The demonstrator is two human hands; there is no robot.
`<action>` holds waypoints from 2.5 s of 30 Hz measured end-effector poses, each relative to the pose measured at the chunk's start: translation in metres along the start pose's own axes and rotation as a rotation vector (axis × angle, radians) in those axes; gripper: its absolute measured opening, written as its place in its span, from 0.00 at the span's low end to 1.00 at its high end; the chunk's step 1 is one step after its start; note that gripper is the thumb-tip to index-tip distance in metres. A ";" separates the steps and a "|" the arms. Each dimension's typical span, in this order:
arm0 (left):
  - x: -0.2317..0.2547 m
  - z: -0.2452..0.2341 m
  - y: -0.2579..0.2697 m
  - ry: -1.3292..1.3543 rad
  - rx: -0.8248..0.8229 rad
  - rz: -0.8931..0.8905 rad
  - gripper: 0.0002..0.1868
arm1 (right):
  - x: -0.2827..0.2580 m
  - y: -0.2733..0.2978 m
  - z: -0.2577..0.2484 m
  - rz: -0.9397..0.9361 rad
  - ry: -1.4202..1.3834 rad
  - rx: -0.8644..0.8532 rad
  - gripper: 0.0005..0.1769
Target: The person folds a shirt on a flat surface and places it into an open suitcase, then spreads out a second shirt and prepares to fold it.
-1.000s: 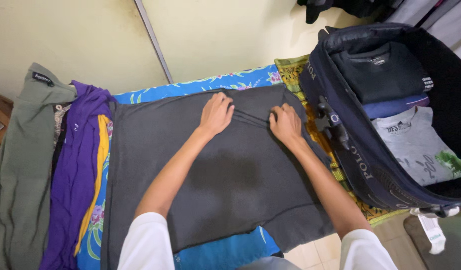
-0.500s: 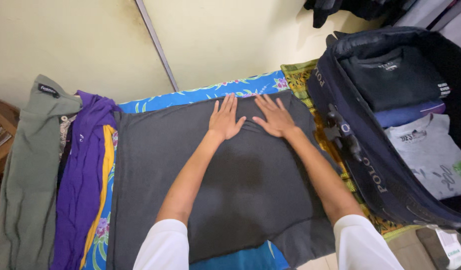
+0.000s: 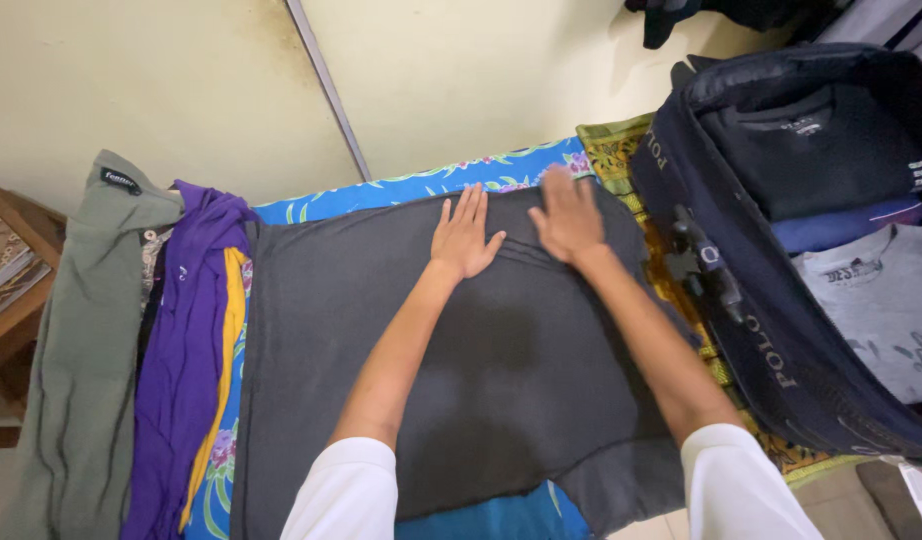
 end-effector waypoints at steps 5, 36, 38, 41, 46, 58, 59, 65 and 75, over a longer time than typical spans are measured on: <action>0.000 0.001 0.001 0.007 0.007 0.008 0.46 | -0.054 0.019 -0.006 -0.209 -0.276 0.015 0.42; -0.003 0.008 -0.001 -0.040 -0.022 -0.017 0.46 | -0.004 0.070 -0.014 -0.078 -0.196 -0.085 0.42; -0.003 0.011 -0.002 -0.054 -0.016 -0.023 0.46 | 0.003 0.075 -0.008 -0.065 -0.187 -0.078 0.41; -0.002 0.011 -0.004 -0.113 0.000 -0.024 0.46 | 0.009 0.079 -0.004 -0.056 -0.165 -0.027 0.41; 0.012 -0.007 0.003 -0.323 0.062 -0.058 0.49 | 0.009 0.080 -0.006 -0.032 -0.192 -0.001 0.40; 0.030 0.022 -0.005 -0.481 0.183 0.209 0.30 | 0.010 0.081 -0.007 -0.043 -0.229 0.053 0.40; 0.027 0.032 -0.008 -0.534 0.170 0.204 0.28 | 0.009 0.080 -0.007 -0.053 -0.231 0.057 0.40; 0.054 0.049 -0.011 -0.667 0.286 0.190 0.28 | 0.009 0.080 -0.002 -0.057 -0.214 0.072 0.40; 0.077 0.014 0.088 0.074 0.190 0.174 0.41 | 0.008 0.077 -0.003 -0.058 -0.197 0.038 0.41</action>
Point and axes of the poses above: each hand's wrist, its own y-axis away from the middle knuckle, its own z-axis out of the palm, x = y × z, the point moved 8 cm from there along -y, towards the middle knuckle, and after that the axes turned 7 degrees about y, right-handed, at the moved point
